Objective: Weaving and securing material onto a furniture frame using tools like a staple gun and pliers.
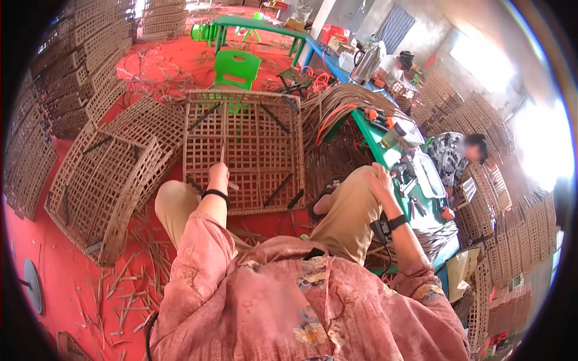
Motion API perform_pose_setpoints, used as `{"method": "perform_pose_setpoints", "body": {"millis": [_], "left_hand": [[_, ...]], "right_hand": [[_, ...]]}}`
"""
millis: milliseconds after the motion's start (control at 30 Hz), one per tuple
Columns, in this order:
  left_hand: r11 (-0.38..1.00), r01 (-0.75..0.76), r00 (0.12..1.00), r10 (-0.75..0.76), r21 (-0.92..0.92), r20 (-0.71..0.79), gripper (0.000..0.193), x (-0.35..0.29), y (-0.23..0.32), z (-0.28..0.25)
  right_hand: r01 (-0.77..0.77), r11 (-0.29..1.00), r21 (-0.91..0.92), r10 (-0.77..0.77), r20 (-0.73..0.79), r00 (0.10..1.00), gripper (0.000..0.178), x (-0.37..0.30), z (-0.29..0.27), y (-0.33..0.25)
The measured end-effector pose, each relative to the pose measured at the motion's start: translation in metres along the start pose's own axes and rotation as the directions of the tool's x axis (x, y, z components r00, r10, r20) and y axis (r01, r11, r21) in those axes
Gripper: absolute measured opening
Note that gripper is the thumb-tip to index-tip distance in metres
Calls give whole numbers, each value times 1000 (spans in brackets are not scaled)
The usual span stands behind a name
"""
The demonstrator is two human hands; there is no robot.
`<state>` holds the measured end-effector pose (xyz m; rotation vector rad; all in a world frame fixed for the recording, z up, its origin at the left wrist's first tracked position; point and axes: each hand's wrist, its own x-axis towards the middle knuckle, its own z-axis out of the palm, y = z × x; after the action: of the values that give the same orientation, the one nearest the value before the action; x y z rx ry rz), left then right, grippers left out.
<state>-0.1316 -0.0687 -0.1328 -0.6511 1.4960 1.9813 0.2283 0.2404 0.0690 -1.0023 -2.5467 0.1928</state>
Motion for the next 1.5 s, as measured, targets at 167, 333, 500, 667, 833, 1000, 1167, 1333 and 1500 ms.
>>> {"method": "perform_pose_setpoints", "body": {"millis": [167,333,500,667,833,1000,1167,1333,1500], "left_hand": [[994,-98,995,97,52,23,17,3,1,-23],[991,-130,991,130,36,12,19,24,-16,-40],[966,-233,968,220,107,121,14,1,-18,-20],[952,-101,993,113,287,-23,19,3,-20,-27],[881,-190,972,230,433,-43,16,-37,-16,3],[852,-258,957,291,456,-2,15,-58,-12,12],[834,-188,968,247,519,-46,25,-81,-12,32],[815,-169,976,217,555,-22,21,-86,-15,23],[829,-220,971,238,514,33,21,-82,-18,12]], "right_hand": [[-16,992,124,14,17,1000,60,13,44,5],[29,991,129,-42,106,993,54,25,110,-10],[52,995,81,-60,101,993,55,55,131,20],[38,975,221,-62,103,993,51,46,153,15],[11,966,259,-31,74,997,55,38,137,7],[-16,948,319,-9,77,997,56,44,131,7],[-8,949,315,-13,64,998,57,46,133,12],[-12,956,292,-16,94,995,56,50,138,7],[-4,956,294,-21,82,996,55,42,140,2]]}}
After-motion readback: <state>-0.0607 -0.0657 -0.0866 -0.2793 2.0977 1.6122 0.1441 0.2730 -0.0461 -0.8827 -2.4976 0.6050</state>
